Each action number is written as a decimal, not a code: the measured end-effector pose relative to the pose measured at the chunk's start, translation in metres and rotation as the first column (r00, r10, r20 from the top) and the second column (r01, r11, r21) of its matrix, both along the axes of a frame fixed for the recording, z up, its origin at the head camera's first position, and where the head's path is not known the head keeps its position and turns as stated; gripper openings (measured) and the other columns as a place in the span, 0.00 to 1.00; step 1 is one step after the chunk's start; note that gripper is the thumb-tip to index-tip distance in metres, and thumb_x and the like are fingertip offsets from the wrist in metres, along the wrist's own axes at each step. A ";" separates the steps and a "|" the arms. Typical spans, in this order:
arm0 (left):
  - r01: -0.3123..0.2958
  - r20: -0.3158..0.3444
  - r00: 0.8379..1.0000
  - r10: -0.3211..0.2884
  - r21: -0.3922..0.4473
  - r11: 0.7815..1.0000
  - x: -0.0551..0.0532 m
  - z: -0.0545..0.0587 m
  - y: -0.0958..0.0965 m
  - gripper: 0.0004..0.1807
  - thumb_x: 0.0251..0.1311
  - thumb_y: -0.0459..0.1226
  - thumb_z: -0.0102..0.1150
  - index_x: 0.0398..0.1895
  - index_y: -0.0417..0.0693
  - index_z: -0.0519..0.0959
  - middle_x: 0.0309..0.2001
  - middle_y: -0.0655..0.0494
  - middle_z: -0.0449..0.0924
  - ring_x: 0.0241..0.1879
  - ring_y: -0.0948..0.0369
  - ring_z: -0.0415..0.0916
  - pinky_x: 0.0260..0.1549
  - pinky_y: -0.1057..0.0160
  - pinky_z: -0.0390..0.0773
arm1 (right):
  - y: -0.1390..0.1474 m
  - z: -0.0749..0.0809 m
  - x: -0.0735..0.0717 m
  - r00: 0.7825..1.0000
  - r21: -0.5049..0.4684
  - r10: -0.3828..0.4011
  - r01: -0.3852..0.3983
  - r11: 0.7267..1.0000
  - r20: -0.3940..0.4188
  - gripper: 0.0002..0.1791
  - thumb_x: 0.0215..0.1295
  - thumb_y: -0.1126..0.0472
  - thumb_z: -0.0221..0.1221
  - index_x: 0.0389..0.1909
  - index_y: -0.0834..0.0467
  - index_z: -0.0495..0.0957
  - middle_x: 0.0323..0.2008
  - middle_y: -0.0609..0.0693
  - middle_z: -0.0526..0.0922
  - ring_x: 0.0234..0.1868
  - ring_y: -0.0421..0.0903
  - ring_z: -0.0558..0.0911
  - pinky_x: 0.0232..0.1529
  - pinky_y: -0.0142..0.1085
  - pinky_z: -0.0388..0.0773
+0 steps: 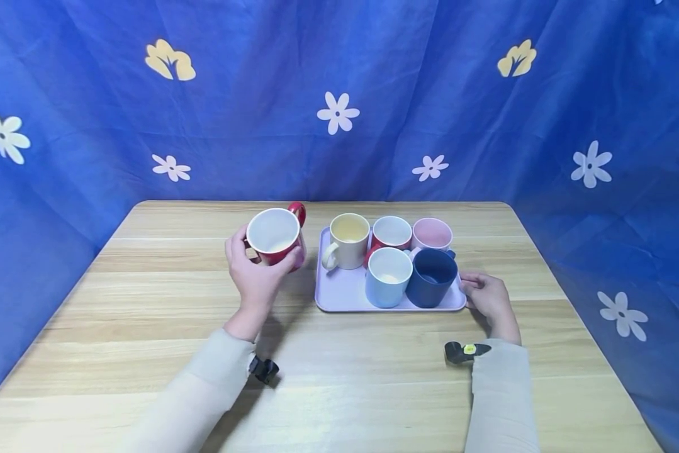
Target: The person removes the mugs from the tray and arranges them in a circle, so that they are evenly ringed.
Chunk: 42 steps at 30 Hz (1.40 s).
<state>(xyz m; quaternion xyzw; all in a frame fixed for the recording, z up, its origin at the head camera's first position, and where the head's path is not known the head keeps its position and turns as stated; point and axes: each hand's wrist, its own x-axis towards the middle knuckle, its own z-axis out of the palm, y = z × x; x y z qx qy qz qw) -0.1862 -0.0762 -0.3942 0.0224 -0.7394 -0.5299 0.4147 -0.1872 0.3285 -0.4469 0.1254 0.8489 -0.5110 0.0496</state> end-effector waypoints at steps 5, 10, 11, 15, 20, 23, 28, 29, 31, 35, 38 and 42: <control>-0.091 0.104 0.990 0.094 -0.026 0.995 -0.014 -0.013 -0.022 0.47 0.26 0.49 0.81 0.56 0.45 0.72 0.50 0.48 0.68 0.50 0.58 0.68 0.42 0.53 0.76 | 0.001 0.000 0.001 1.000 -0.011 0.007 -0.007 1.000 -0.006 0.23 0.69 0.63 0.54 0.59 0.72 0.68 0.43 0.52 0.82 0.31 0.32 0.77 0.31 0.30 0.79; -0.159 0.187 0.969 0.164 -0.043 0.986 -0.025 -0.023 -0.044 0.48 0.27 0.51 0.81 0.57 0.46 0.71 0.51 0.49 0.68 0.52 0.58 0.68 0.44 0.48 0.75 | 0.001 0.000 0.002 1.000 -0.009 0.010 -0.010 1.000 -0.008 0.23 0.69 0.62 0.54 0.59 0.73 0.68 0.43 0.52 0.81 0.31 0.31 0.77 0.31 0.30 0.79; -0.165 0.198 0.965 0.170 -0.042 0.985 -0.026 -0.023 -0.048 0.48 0.28 0.51 0.80 0.58 0.47 0.71 0.52 0.49 0.68 0.52 0.58 0.68 0.44 0.48 0.75 | 0.001 0.000 0.002 1.000 -0.007 0.009 -0.009 1.000 -0.007 0.23 0.69 0.62 0.54 0.59 0.72 0.69 0.44 0.53 0.81 0.31 0.31 0.77 0.31 0.30 0.79; -0.198 0.238 0.950 0.201 -0.039 0.979 -0.036 -0.025 -0.063 0.46 0.30 0.51 0.80 0.58 0.48 0.70 0.52 0.50 0.68 0.51 0.57 0.68 0.43 0.46 0.74 | 0.001 -0.001 0.001 1.000 -0.003 0.004 -0.004 1.000 0.001 0.23 0.69 0.62 0.54 0.59 0.72 0.68 0.46 0.56 0.80 0.31 0.32 0.77 0.32 0.30 0.79; -0.238 0.279 0.930 0.240 -0.041 0.970 -0.049 -0.025 -0.080 0.47 0.31 0.52 0.79 0.59 0.48 0.70 0.53 0.50 0.67 0.53 0.57 0.68 0.46 0.48 0.73 | 0.001 -0.003 0.000 1.000 -0.003 -0.002 0.002 1.000 0.006 0.23 0.69 0.63 0.54 0.60 0.72 0.68 0.47 0.58 0.80 0.32 0.32 0.77 0.32 0.30 0.79; -0.257 0.315 0.915 0.252 -0.025 0.966 -0.056 -0.024 -0.088 0.47 0.32 0.52 0.78 0.60 0.48 0.69 0.55 0.50 0.67 0.55 0.57 0.67 0.50 0.51 0.72 | 0.001 -0.004 0.001 1.000 -0.005 0.001 -0.001 1.000 0.006 0.23 0.69 0.63 0.53 0.60 0.72 0.68 0.48 0.59 0.80 0.32 0.32 0.77 0.32 0.29 0.79; -0.297 0.388 0.878 0.279 -0.014 0.955 -0.065 -0.024 -0.098 0.48 0.34 0.55 0.76 0.62 0.51 0.68 0.58 0.54 0.65 0.60 0.60 0.61 0.55 0.54 0.69 | 0.001 -0.005 0.001 1.000 0.002 0.003 -0.003 1.000 0.005 0.22 0.69 0.63 0.53 0.59 0.72 0.69 0.48 0.60 0.79 0.32 0.33 0.77 0.33 0.29 0.79; -0.301 0.402 0.872 0.281 -0.014 0.953 -0.066 -0.024 -0.099 0.48 0.34 0.56 0.75 0.62 0.52 0.67 0.59 0.55 0.65 0.60 0.60 0.60 0.55 0.53 0.69 | 0.001 -0.005 0.001 1.000 0.005 0.001 -0.001 1.000 0.006 0.22 0.69 0.63 0.53 0.59 0.72 0.69 0.49 0.60 0.79 0.33 0.33 0.77 0.32 0.29 0.79; -0.311 0.421 0.860 0.289 -0.018 0.950 -0.069 -0.024 -0.102 0.48 0.34 0.57 0.74 0.63 0.53 0.67 0.60 0.56 0.64 0.61 0.61 0.58 0.55 0.53 0.68 | 0.001 -0.005 0.001 1.000 0.006 -0.003 0.003 1.000 0.005 0.22 0.69 0.62 0.53 0.59 0.72 0.69 0.49 0.61 0.79 0.33 0.33 0.77 0.33 0.30 0.79; -0.314 0.453 0.845 0.285 -0.012 0.949 -0.074 -0.022 -0.106 0.49 0.34 0.59 0.73 0.64 0.56 0.65 0.61 0.58 0.63 0.62 0.62 0.57 0.55 0.54 0.68 | 0.000 -0.004 0.001 1.000 0.011 -0.008 0.008 1.000 0.001 0.23 0.69 0.62 0.53 0.59 0.72 0.69 0.48 0.61 0.80 0.32 0.34 0.77 0.32 0.30 0.79; -0.318 0.474 0.834 0.283 -0.006 0.948 -0.078 -0.021 -0.108 0.51 0.33 0.61 0.73 0.65 0.58 0.65 0.61 0.60 0.62 0.62 0.64 0.56 0.55 0.57 0.67 | 0.001 -0.003 0.000 1.000 0.014 -0.008 0.008 1.000 0.000 0.23 0.69 0.62 0.53 0.60 0.72 0.69 0.47 0.60 0.80 0.32 0.34 0.77 0.32 0.30 0.79; -0.327 0.508 0.816 0.278 0.008 0.945 -0.083 -0.023 -0.108 0.53 0.31 0.64 0.72 0.65 0.59 0.64 0.62 0.62 0.61 0.63 0.65 0.55 0.56 0.57 0.67 | 0.001 -0.003 -0.002 1.000 0.025 -0.008 0.008 1.000 -0.005 0.23 0.69 0.62 0.53 0.60 0.72 0.69 0.47 0.60 0.80 0.32 0.34 0.77 0.32 0.30 0.79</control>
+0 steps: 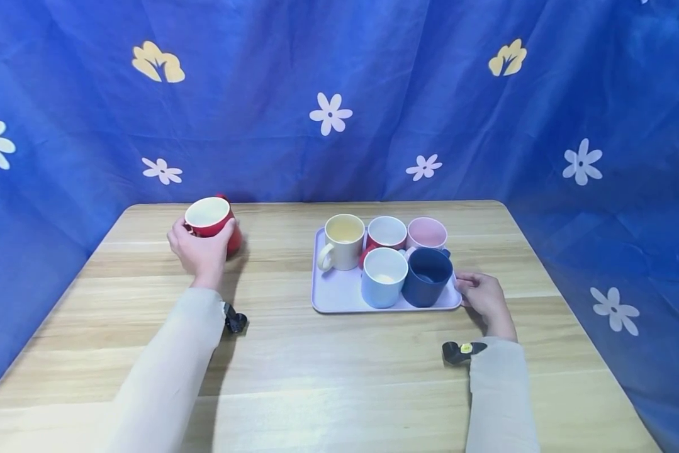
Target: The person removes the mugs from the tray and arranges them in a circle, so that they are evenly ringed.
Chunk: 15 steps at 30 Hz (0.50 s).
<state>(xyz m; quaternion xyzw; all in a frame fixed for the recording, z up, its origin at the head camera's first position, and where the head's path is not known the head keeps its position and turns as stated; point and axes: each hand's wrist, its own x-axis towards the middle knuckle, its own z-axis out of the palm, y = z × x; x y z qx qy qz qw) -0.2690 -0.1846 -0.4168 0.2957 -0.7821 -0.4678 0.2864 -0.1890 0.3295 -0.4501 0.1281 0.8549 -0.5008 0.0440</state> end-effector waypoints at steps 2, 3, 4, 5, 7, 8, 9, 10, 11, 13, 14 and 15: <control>-0.006 0.010 1.000 0.006 0.011 1.000 -0.002 -0.001 0.000 0.53 0.31 0.64 0.72 0.66 0.60 0.63 0.62 0.62 0.61 0.63 0.65 0.55 0.56 0.56 0.67 | 0.000 0.000 -0.001 1.000 0.006 0.002 -0.002 1.000 0.000 0.23 0.69 0.62 0.53 0.60 0.72 0.69 0.48 0.62 0.80 0.32 0.34 0.77 0.32 0.30 0.79; -0.010 0.016 1.000 0.010 0.013 1.000 -0.002 -0.001 0.001 0.53 0.31 0.64 0.72 0.66 0.60 0.63 0.63 0.62 0.61 0.64 0.65 0.55 0.56 0.56 0.67 | 0.000 0.000 -0.001 1.000 0.007 0.003 -0.003 1.000 0.000 0.23 0.70 0.62 0.53 0.60 0.71 0.69 0.48 0.62 0.79 0.32 0.34 0.77 0.32 0.30 0.79; -0.012 0.020 1.000 0.012 0.015 1.000 -0.003 -0.002 0.001 0.53 0.31 0.64 0.72 0.66 0.60 0.63 0.63 0.62 0.61 0.64 0.65 0.54 0.56 0.56 0.67 | 0.000 0.000 -0.001 1.000 0.008 0.003 -0.003 1.000 0.002 0.22 0.70 0.62 0.53 0.60 0.71 0.69 0.48 0.62 0.79 0.32 0.34 0.77 0.32 0.30 0.79; -0.014 0.024 1.000 0.014 0.017 1.000 -0.004 -0.002 0.001 0.53 0.31 0.64 0.72 0.66 0.61 0.63 0.63 0.62 0.61 0.64 0.65 0.54 0.56 0.56 0.67 | 0.000 0.000 -0.001 1.000 0.009 0.003 -0.003 1.000 0.003 0.22 0.70 0.62 0.53 0.60 0.71 0.69 0.49 0.63 0.79 0.32 0.34 0.77 0.32 0.30 0.79; -0.014 0.028 1.000 0.014 0.020 1.000 -0.005 -0.003 0.002 0.53 0.31 0.64 0.72 0.66 0.61 0.63 0.63 0.62 0.61 0.64 0.65 0.54 0.56 0.55 0.67 | 0.000 0.001 -0.001 1.000 0.007 0.003 -0.003 1.000 0.004 0.22 0.70 0.62 0.53 0.60 0.71 0.69 0.49 0.62 0.79 0.32 0.34 0.77 0.32 0.30 0.79; -0.014 0.030 0.999 0.013 0.022 1.000 -0.006 -0.003 0.003 0.53 0.32 0.64 0.71 0.66 0.61 0.63 0.63 0.61 0.61 0.64 0.64 0.54 0.56 0.55 0.67 | 0.000 0.001 -0.001 1.000 0.005 0.003 -0.003 1.000 0.004 0.22 0.70 0.62 0.53 0.60 0.71 0.69 0.48 0.62 0.79 0.32 0.34 0.77 0.32 0.30 0.79; -0.012 0.031 0.999 0.011 0.025 1.000 -0.007 -0.004 0.003 0.53 0.32 0.64 0.71 0.66 0.61 0.63 0.63 0.61 0.61 0.64 0.64 0.54 0.56 0.55 0.68 | 0.000 0.001 -0.001 1.000 0.002 0.002 -0.002 1.000 0.005 0.22 0.70 0.62 0.53 0.60 0.71 0.69 0.48 0.61 0.80 0.32 0.34 0.77 0.32 0.30 0.79; -0.010 0.032 0.999 0.009 0.029 1.000 -0.007 -0.004 0.003 0.53 0.32 0.64 0.71 0.66 0.61 0.63 0.63 0.61 0.61 0.64 0.64 0.54 0.56 0.55 0.67 | 0.000 0.001 -0.001 1.000 -0.002 0.001 -0.001 1.000 0.006 0.22 0.70 0.62 0.53 0.60 0.71 0.69 0.48 0.61 0.80 0.32 0.34 0.77 0.32 0.30 0.79; -0.009 0.034 0.999 0.008 0.031 0.999 -0.008 -0.005 0.004 0.53 0.32 0.64 0.71 0.66 0.61 0.63 0.63 0.61 0.61 0.64 0.64 0.55 0.56 0.55 0.68 | 0.000 0.001 -0.001 1.000 -0.005 0.001 -0.001 1.000 0.007 0.22 0.70 0.62 0.53 0.60 0.71 0.69 0.48 0.61 0.80 0.32 0.34 0.77 0.32 0.29 0.79; -0.007 0.035 0.999 0.006 0.035 0.999 -0.009 -0.006 0.004 0.53 0.32 0.63 0.72 0.66 0.60 0.63 0.63 0.61 0.61 0.64 0.64 0.55 0.56 0.55 0.67 | 0.000 0.001 -0.001 1.000 -0.012 0.003 -0.003 1.000 0.005 0.23 0.70 0.62 0.53 0.60 0.72 0.69 0.47 0.60 0.80 0.32 0.33 0.77 0.32 0.29 0.79; -0.006 0.036 0.999 0.004 0.037 0.999 -0.009 -0.006 0.005 0.52 0.32 0.62 0.72 0.66 0.60 0.63 0.63 0.61 0.61 0.64 0.64 0.55 0.56 0.55 0.67 | 0.000 0.002 -0.001 1.000 -0.016 0.004 -0.004 1.000 0.003 0.23 0.69 0.62 0.53 0.60 0.72 0.69 0.47 0.60 0.80 0.32 0.33 0.77 0.32 0.29 0.79; -0.003 0.038 0.999 0.002 0.038 0.999 -0.009 -0.007 0.005 0.52 0.32 0.61 0.73 0.66 0.59 0.63 0.63 0.60 0.61 0.64 0.63 0.55 0.57 0.55 0.67 | 0.000 0.001 -0.001 1.000 -0.019 0.003 -0.003 1.000 0.002 0.22 0.69 0.62 0.53 0.60 0.72 0.69 0.47 0.59 0.80 0.32 0.33 0.77 0.32 0.29 0.79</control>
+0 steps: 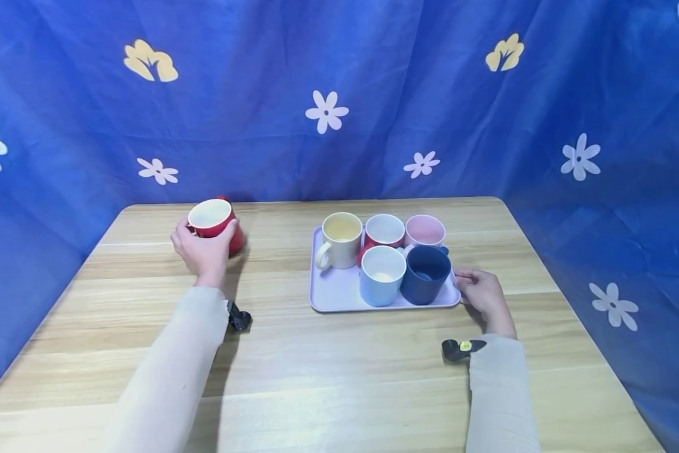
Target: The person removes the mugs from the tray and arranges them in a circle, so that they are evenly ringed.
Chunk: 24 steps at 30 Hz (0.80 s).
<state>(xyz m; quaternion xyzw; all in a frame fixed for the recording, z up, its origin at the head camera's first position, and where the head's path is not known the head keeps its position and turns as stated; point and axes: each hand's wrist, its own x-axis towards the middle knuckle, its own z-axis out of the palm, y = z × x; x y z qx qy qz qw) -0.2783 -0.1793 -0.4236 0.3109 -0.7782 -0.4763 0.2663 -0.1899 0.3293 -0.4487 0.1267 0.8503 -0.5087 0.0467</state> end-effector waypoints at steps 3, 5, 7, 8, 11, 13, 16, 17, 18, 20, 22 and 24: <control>0.006 0.007 1.000 -0.006 -0.001 1.000 0.000 -0.002 0.000 0.51 0.33 0.59 0.74 0.66 0.58 0.64 0.63 0.59 0.62 0.64 0.62 0.55 0.57 0.55 0.67 | -0.001 0.001 0.000 1.000 -0.005 0.002 -0.002 1.000 -0.010 0.22 0.69 0.63 0.54 0.59 0.72 0.69 0.46 0.58 0.81 0.32 0.33 0.78 0.32 0.29 0.79; 0.013 0.009 1.000 -0.013 0.000 1.000 0.001 -0.003 0.001 0.51 0.33 0.59 0.74 0.65 0.58 0.64 0.62 0.59 0.62 0.64 0.62 0.56 0.57 0.54 0.67 | -0.001 0.001 0.000 1.000 -0.008 -0.002 0.002 1.000 -0.010 0.22 0.69 0.63 0.54 0.59 0.72 0.69 0.45 0.58 0.81 0.32 0.33 0.78 0.32 0.29 0.79; 0.018 0.006 1.000 -0.018 -0.002 1.000 0.002 -0.004 0.000 0.50 0.34 0.58 0.74 0.65 0.57 0.64 0.62 0.58 0.62 0.63 0.61 0.56 0.57 0.55 0.67 | -0.001 0.001 0.000 1.000 -0.012 -0.005 0.005 1.000 -0.008 0.22 0.69 0.63 0.54 0.59 0.72 0.69 0.44 0.57 0.82 0.31 0.33 0.78 0.31 0.30 0.79; 0.021 0.000 1.000 -0.021 -0.001 1.000 0.002 -0.005 0.000 0.50 0.34 0.58 0.74 0.65 0.57 0.64 0.62 0.58 0.62 0.63 0.61 0.56 0.57 0.55 0.67 | -0.001 0.001 0.000 1.000 -0.013 -0.005 0.004 1.000 -0.007 0.22 0.69 0.63 0.54 0.59 0.72 0.69 0.44 0.56 0.82 0.31 0.33 0.78 0.31 0.30 0.79; 0.023 -0.010 1.000 -0.023 -0.001 1.000 0.003 -0.008 0.000 0.50 0.34 0.57 0.75 0.65 0.55 0.64 0.62 0.57 0.63 0.63 0.60 0.57 0.58 0.56 0.66 | -0.001 -0.001 -0.001 1.000 -0.019 -0.009 0.009 1.000 -0.004 0.22 0.69 0.63 0.54 0.59 0.72 0.69 0.43 0.56 0.82 0.31 0.33 0.78 0.31 0.30 0.79; 0.024 -0.012 1.000 -0.024 -0.001 1.000 0.004 -0.009 -0.001 0.50 0.34 0.56 0.75 0.65 0.55 0.64 0.62 0.56 0.63 0.63 0.60 0.57 0.58 0.56 0.66 | 0.000 -0.001 -0.001 1.000 -0.018 -0.006 0.006 1.000 -0.007 0.22 0.69 0.62 0.54 0.59 0.72 0.69 0.43 0.55 0.82 0.31 0.33 0.78 0.31 0.30 0.79; 0.027 -0.011 1.000 -0.027 0.003 1.000 0.004 -0.011 -0.001 0.50 0.35 0.55 0.75 0.65 0.55 0.64 0.62 0.56 0.63 0.63 0.60 0.57 0.58 0.57 0.65 | 0.001 -0.002 -0.001 1.000 -0.013 -0.007 0.007 1.000 -0.007 0.22 0.69 0.62 0.54 0.59 0.72 0.69 0.43 0.55 0.82 0.31 0.33 0.77 0.31 0.30 0.79; 0.030 -0.010 1.000 -0.030 0.005 1.000 0.004 -0.011 -0.001 0.50 0.35 0.55 0.75 0.65 0.54 0.64 0.62 0.56 0.62 0.64 0.59 0.57 0.59 0.57 0.65 | 0.001 -0.002 -0.001 1.000 -0.012 -0.009 0.009 1.000 -0.006 0.22 0.69 0.62 0.54 0.59 0.72 0.69 0.42 0.54 0.82 0.31 0.33 0.77 0.31 0.30 0.79; 0.033 -0.007 0.999 -0.033 0.008 0.999 0.004 -0.011 -0.001 0.50 0.35 0.55 0.75 0.65 0.55 0.64 0.62 0.56 0.62 0.64 0.59 0.57 0.59 0.57 0.65 | 0.001 -0.003 -0.001 1.000 -0.009 -0.008 0.008 1.000 -0.005 0.22 0.69 0.62 0.54 0.59 0.72 0.69 0.42 0.54 0.82 0.31 0.33 0.77 0.31 0.30 0.79; 0.038 0.002 0.999 -0.038 0.011 0.999 0.004 -0.010 -0.001 0.51 0.35 0.55 0.75 0.66 0.55 0.63 0.63 0.55 0.61 0.64 0.58 0.57 0.59 0.56 0.65 | 0.002 -0.003 -0.001 1.000 -0.007 -0.011 0.011 1.000 -0.002 0.22 0.69 0.62 0.53 0.59 0.71 0.69 0.42 0.53 0.82 0.31 0.33 0.77 0.31 0.30 0.79; 0.043 0.015 0.999 -0.043 0.009 0.999 0.004 -0.010 0.000 0.52 0.35 0.55 0.75 0.66 0.55 0.62 0.63 0.54 0.60 0.65 0.57 0.56 0.59 0.55 0.64 | 0.002 -0.003 -0.001 1.000 -0.005 -0.008 0.008 1.000 -0.003 0.22 0.69 0.62 0.53 0.59 0.71 0.69 0.42 0.53 0.82 0.31 0.33 0.77 0.31 0.30 0.79; 0.051 0.025 0.998 -0.052 0.004 0.999 0.004 -0.010 0.000 0.53 0.34 0.56 0.75 0.67 0.55 0.60 0.64 0.54 0.59 0.65 0.57 0.56 0.59 0.53 0.64 | 0.002 -0.003 0.000 1.000 0.000 -0.004 0.004 1.000 -0.006 0.22 0.69 0.62 0.54 0.59 0.71 0.70 0.43 0.54 0.82 0.31 0.33 0.77 0.31 0.30 0.79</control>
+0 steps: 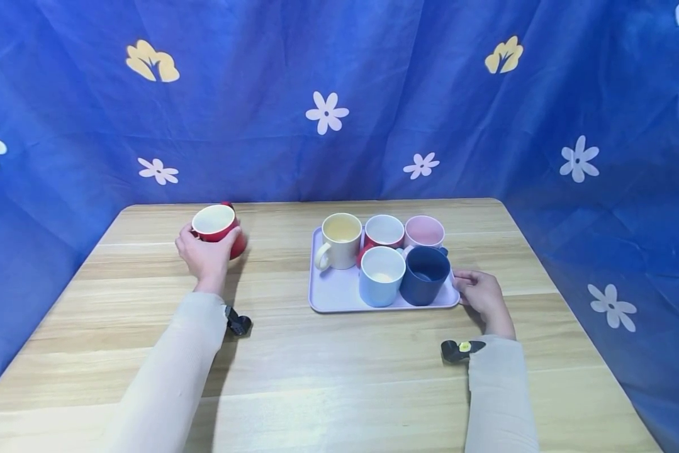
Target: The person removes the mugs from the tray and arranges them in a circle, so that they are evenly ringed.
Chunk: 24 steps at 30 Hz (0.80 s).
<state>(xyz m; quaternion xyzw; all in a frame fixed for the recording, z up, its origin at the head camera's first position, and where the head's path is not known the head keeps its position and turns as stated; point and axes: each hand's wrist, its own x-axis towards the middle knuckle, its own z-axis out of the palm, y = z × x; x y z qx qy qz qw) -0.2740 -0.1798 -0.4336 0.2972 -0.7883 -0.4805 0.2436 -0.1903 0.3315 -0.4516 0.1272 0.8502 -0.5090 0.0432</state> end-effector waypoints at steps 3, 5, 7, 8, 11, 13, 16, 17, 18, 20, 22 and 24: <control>0.017 0.004 1.000 -0.017 -0.014 1.000 0.002 0.001 -0.001 0.57 0.32 0.58 0.76 0.68 0.55 0.58 0.65 0.53 0.57 0.65 0.56 0.55 0.59 0.51 0.64 | 0.000 0.001 0.001 1.000 0.003 0.008 -0.008 1.000 -0.007 0.23 0.69 0.61 0.54 0.59 0.71 0.70 0.43 0.54 0.82 0.32 0.32 0.77 0.31 0.30 0.79; 0.023 0.003 1.000 -0.023 -0.017 1.000 0.004 0.003 0.000 0.59 0.31 0.60 0.76 0.69 0.56 0.56 0.66 0.53 0.56 0.65 0.56 0.55 0.59 0.50 0.64 | -0.001 0.002 0.001 1.000 0.002 0.009 -0.009 1.000 -0.008 0.23 0.69 0.61 0.54 0.59 0.71 0.70 0.43 0.54 0.82 0.32 0.32 0.77 0.31 0.30 0.79; 0.024 -0.010 1.000 -0.025 -0.016 1.000 0.007 0.005 0.000 0.61 0.30 0.61 0.75 0.70 0.57 0.55 0.66 0.53 0.55 0.66 0.56 0.55 0.59 0.50 0.64 | -0.001 0.002 0.002 1.000 0.001 0.010 -0.010 1.000 -0.009 0.23 0.69 0.61 0.54 0.59 0.71 0.70 0.44 0.54 0.82 0.32 0.32 0.77 0.31 0.30 0.79; 0.022 -0.016 1.000 -0.022 -0.014 1.000 0.008 0.007 0.000 0.62 0.29 0.62 0.75 0.71 0.57 0.54 0.66 0.53 0.55 0.66 0.56 0.54 0.59 0.50 0.64 | -0.001 0.002 0.002 1.000 -0.002 0.009 -0.009 1.000 -0.009 0.23 0.69 0.61 0.54 0.59 0.72 0.70 0.44 0.55 0.82 0.32 0.32 0.77 0.31 0.30 0.79; 0.009 -0.040 0.999 -0.009 -0.011 1.000 0.012 0.013 0.003 0.63 0.28 0.64 0.74 0.71 0.57 0.54 0.67 0.54 0.55 0.66 0.58 0.54 0.58 0.49 0.64 | -0.001 0.001 0.003 1.000 0.002 0.008 -0.008 1.000 -0.009 0.23 0.69 0.60 0.54 0.59 0.72 0.70 0.44 0.56 0.82 0.32 0.32 0.77 0.31 0.30 0.79; -0.003 -0.058 0.998 0.002 -0.014 1.000 0.014 0.017 0.005 0.63 0.27 0.65 0.74 0.71 0.58 0.54 0.67 0.55 0.55 0.65 0.59 0.54 0.58 0.50 0.65 | 0.000 0.000 0.003 1.000 0.003 0.008 -0.008 1.000 -0.007 0.23 0.69 0.60 0.54 0.59 0.71 0.70 0.44 0.56 0.82 0.32 0.32 0.77 0.31 0.30 0.79; -0.022 -0.112 0.993 0.020 -0.015 1.000 0.018 0.026 0.012 0.63 0.27 0.65 0.74 0.71 0.56 0.56 0.67 0.56 0.55 0.65 0.60 0.54 0.59 0.54 0.64 | 0.000 0.000 0.003 1.000 0.005 0.004 -0.004 1.000 -0.001 0.23 0.69 0.60 0.55 0.59 0.71 0.70 0.44 0.55 0.82 0.32 0.33 0.77 0.32 0.30 0.79; -0.029 -0.145 0.989 0.026 -0.015 0.999 0.019 0.028 0.015 0.62 0.27 0.64 0.75 0.70 0.55 0.57 0.66 0.56 0.56 0.65 0.61 0.55 0.59 0.56 0.63 | 0.000 0.000 0.003 1.000 0.003 0.003 -0.003 1.000 0.001 0.23 0.69 0.60 0.55 0.59 0.71 0.70 0.44 0.54 0.82 0.33 0.33 0.77 0.32 0.30 0.79; -0.036 -0.180 0.983 0.033 -0.014 0.999 0.020 0.031 0.018 0.61 0.28 0.63 0.75 0.70 0.54 0.57 0.66 0.56 0.56 0.64 0.61 0.55 0.59 0.59 0.62 | 0.000 0.000 0.003 1.000 0.001 0.003 -0.003 1.000 0.002 0.23 0.69 0.60 0.55 0.59 0.70 0.70 0.44 0.54 0.82 0.33 0.33 0.77 0.32 0.30 0.79; -0.048 -0.260 0.965 0.044 -0.008 0.999 0.022 0.036 0.025 0.60 0.28 0.60 0.77 0.68 0.52 0.59 0.65 0.56 0.57 0.63 0.62 0.56 0.59 0.64 0.60 | 0.000 0.001 0.003 1.000 -0.002 0.003 -0.003 1.000 0.005 0.23 0.69 0.60 0.55 0.59 0.70 0.70 0.44 0.54 0.82 0.33 0.33 0.77 0.32 0.30 0.79; -0.052 -0.350 0.936 0.045 -0.009 0.999 0.025 0.040 0.032 0.58 0.29 0.58 0.78 0.67 0.50 0.61 0.63 0.54 0.59 0.62 0.61 0.57 0.59 0.67 0.59 | 0.000 0.002 0.003 1.000 -0.005 0.002 -0.002 1.000 0.007 0.23 0.69 0.60 0.55 0.59 0.70 0.70 0.44 0.53 0.82 0.33 0.33 0.77 0.32 0.30 0.79; -0.040 -0.420 0.907 0.034 -0.005 0.999 0.027 0.043 0.039 0.56 0.30 0.55 0.79 0.66 0.48 0.62 0.62 0.53 0.60 0.61 0.59 0.59 0.59 0.67 0.59 | 0.000 0.003 0.002 1.000 -0.010 0.007 -0.007 1.000 0.006 0.23 0.69 0.60 0.55 0.59 0.71 0.70 0.43 0.53 0.82 0.32 0.33 0.77 0.32 0.30 0.79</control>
